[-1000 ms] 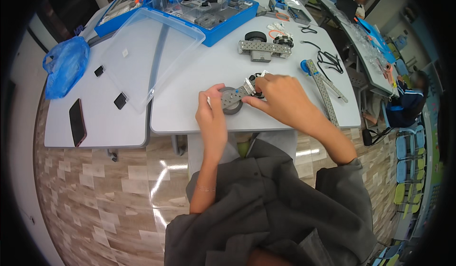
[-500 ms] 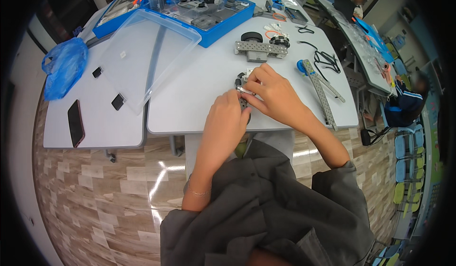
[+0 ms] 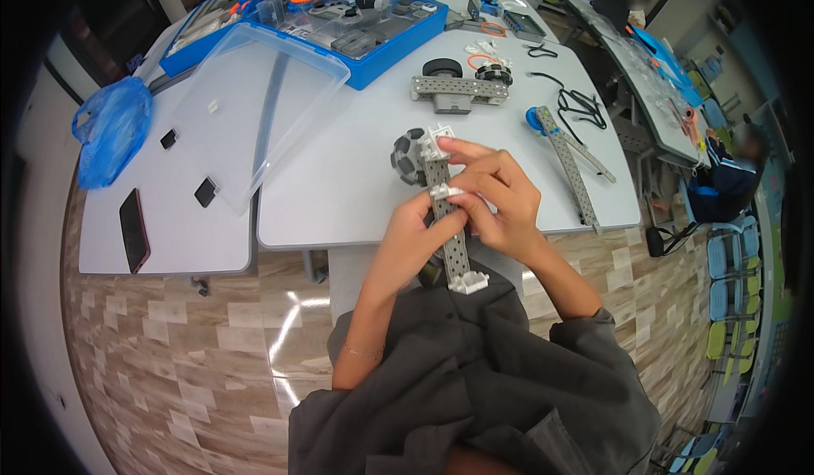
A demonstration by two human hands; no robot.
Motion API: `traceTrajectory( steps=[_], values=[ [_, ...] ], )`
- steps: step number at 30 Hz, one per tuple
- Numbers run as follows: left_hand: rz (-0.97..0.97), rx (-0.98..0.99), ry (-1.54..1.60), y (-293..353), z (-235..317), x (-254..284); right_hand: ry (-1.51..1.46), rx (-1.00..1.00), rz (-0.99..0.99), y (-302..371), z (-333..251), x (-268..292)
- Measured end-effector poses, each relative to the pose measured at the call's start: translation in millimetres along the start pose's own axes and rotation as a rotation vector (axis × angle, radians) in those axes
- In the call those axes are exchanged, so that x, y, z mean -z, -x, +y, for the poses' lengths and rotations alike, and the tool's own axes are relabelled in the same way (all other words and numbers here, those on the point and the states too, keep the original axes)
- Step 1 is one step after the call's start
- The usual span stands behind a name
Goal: The person assembles a small mechanical device using plastic beams, gears, wheels, and connectors. They attach a blue gear to a beam, connect wheels to a chassis, and repeatedly pick up, inspect, and reposition components on the table.
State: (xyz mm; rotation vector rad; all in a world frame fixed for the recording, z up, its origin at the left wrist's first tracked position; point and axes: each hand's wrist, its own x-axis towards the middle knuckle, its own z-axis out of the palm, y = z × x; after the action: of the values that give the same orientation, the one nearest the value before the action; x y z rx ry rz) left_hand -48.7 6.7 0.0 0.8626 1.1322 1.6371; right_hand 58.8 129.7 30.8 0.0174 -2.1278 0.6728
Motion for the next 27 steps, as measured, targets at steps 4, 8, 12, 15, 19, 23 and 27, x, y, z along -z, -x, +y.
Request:
traceTrajectory(
  steps=[4, 8, 12, 15, 19, 23, 27],
  values=[
    [-0.204, 0.068, 0.261, 18.9, -9.2, 9.0, -0.117, 0.084, 0.000, 8.2, -7.9, 3.1],
    [-0.127, -0.017, 0.611, 26.9, -25.4, -9.0, 0.002, 0.184, -0.143, 7.2, -12.3, 20.6],
    [-0.031, -0.112, 0.467, 26.3, -26.4, -16.1, -0.274, -0.165, -0.137, 0.9, -19.9, 31.2],
    [0.207, -0.122, -0.240, 29.8, -17.1, -18.0, -0.048, -0.176, -0.129, -4.6, -25.2, 25.1],
    [0.314, -0.183, -0.483, 36.7, -5.9, -20.4, 0.034, -0.138, -0.101, -6.3, -33.5, 13.2],
    [0.278, -0.044, -0.569, 45.9, -9.8, -12.8, -0.001, -0.174, -0.074, -3.5, -38.5, 9.2],
    [0.245, -0.113, -0.328, 44.5, -26.6, -8.8, -0.032, -0.105, -0.030, -2.2, -37.6, 11.3]
  ],
)
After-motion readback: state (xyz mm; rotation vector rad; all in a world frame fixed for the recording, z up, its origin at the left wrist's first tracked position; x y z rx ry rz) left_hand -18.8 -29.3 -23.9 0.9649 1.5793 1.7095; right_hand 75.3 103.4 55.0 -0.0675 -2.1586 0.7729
